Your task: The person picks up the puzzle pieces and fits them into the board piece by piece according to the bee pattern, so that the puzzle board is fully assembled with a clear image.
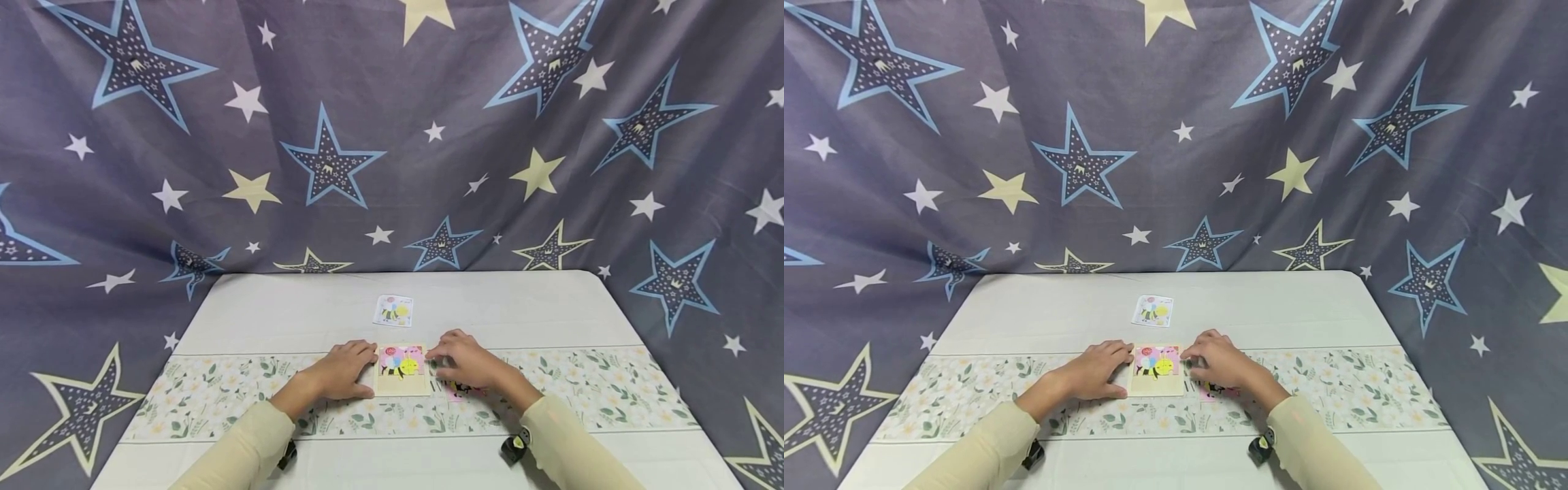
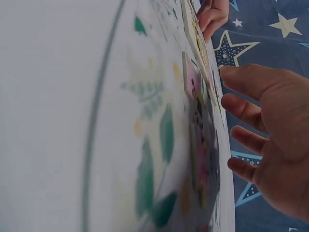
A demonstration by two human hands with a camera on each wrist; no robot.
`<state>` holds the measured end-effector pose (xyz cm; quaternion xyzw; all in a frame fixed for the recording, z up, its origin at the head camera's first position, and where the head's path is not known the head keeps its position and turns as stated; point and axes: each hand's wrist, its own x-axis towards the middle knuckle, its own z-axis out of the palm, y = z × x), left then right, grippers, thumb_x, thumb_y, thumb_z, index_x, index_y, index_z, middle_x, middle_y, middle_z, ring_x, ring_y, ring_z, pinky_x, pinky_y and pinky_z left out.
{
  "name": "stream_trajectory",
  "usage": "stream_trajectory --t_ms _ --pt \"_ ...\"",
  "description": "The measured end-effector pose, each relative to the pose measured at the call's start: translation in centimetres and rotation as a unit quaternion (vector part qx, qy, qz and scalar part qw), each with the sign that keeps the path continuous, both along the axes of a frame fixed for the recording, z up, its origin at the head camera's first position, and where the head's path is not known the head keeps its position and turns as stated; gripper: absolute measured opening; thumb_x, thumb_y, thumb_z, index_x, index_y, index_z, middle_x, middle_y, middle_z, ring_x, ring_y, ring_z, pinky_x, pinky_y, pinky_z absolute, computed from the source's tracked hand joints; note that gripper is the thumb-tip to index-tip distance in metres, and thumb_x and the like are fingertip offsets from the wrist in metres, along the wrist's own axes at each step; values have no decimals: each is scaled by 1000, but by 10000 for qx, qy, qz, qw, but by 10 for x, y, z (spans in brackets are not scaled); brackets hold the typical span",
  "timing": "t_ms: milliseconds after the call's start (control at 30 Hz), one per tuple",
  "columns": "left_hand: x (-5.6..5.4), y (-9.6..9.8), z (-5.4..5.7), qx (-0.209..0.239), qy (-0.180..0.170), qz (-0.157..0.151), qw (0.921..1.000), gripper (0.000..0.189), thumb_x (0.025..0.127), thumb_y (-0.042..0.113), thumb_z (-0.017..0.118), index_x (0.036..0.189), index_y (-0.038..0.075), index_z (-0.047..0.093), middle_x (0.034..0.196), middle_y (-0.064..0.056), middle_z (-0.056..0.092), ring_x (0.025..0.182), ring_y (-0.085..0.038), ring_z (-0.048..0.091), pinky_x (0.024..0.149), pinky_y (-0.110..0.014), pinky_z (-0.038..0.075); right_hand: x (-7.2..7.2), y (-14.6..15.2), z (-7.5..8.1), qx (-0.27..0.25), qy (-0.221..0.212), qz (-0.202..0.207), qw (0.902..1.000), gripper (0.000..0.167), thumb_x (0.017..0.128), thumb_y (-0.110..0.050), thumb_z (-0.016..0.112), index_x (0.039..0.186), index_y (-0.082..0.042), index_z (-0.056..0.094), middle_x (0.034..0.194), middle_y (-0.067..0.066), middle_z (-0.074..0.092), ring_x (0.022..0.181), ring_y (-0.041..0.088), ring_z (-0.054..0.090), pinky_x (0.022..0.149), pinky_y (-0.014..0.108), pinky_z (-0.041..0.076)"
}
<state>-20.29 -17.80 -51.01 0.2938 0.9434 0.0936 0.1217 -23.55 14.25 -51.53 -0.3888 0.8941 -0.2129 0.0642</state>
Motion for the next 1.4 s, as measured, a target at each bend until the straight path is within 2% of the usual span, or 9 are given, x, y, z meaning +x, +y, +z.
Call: stream_trajectory --t_ms 300,600,700,833,933,1200,1400 --pt "0 -1 0 -55 26 41 10000 73 89 56 71 146 13 53 160 -11 42 150 -33 36 120 -57 34 12 18 -2 0 -127 -131 9998 36 90 -26 76 126 -20 73 108 -8 68 124 25 53 106 55 41" --pt "-1 -1 2 -40 39 35 10000 71 89 56 71 144 14 55 160 -11 42 150 -33 36 119 -57 34 22 32 -4 50 -69 11 10000 38 87 -29 80 125 -24 73 97 -14 62 120 20 54 107 53 42" --pt "-1 -1 1 -40 42 29 10000 71 89 56 71 144 14 55 160 -11 43 150 -33 37 119 -58 34 25 35 -6 -1 34 175 9998 39 86 -28 81 125 -23 73 96 -14 62 115 17 55 106 52 42" --pt "-1 -1 0 -54 18 30 10000 70 89 57 71 143 14 55 160 -11 43 150 -33 37 119 -57 34 30 36 -9 5 218 295 9993 39 83 -26 83 121 -25 75 96 -13 62 116 22 56 102 55 42" --pt "-1 -1 -1 -50 -20 33 10000 70 90 56 71 143 14 55 160 -11 42 150 -33 36 120 -57 34 33 36 -11 75 241 222 9994 36 82 -26 83 118 -27 76 96 -13 61 120 26 55 98 53 41" --pt "0 0 -1 -33 -25 19 10000 69 90 56 71 143 14 55 160 -11 42 150 -33 37 120 -57 34 35 34 -12 99 256 164 9995 33 82 -24 83 114 -28 78 97 -13 62 117 24 55 91 44 39" --pt "1 0 0 -38 -19 24 10000 68 90 55 70 143 14 55 160 -11 43 150 -33 37 119 -58 34 32 33 -12 58 320 199 9993 31 83 -24 82 114 -27 78 96 -13 62 117 24 55 96 51 43"
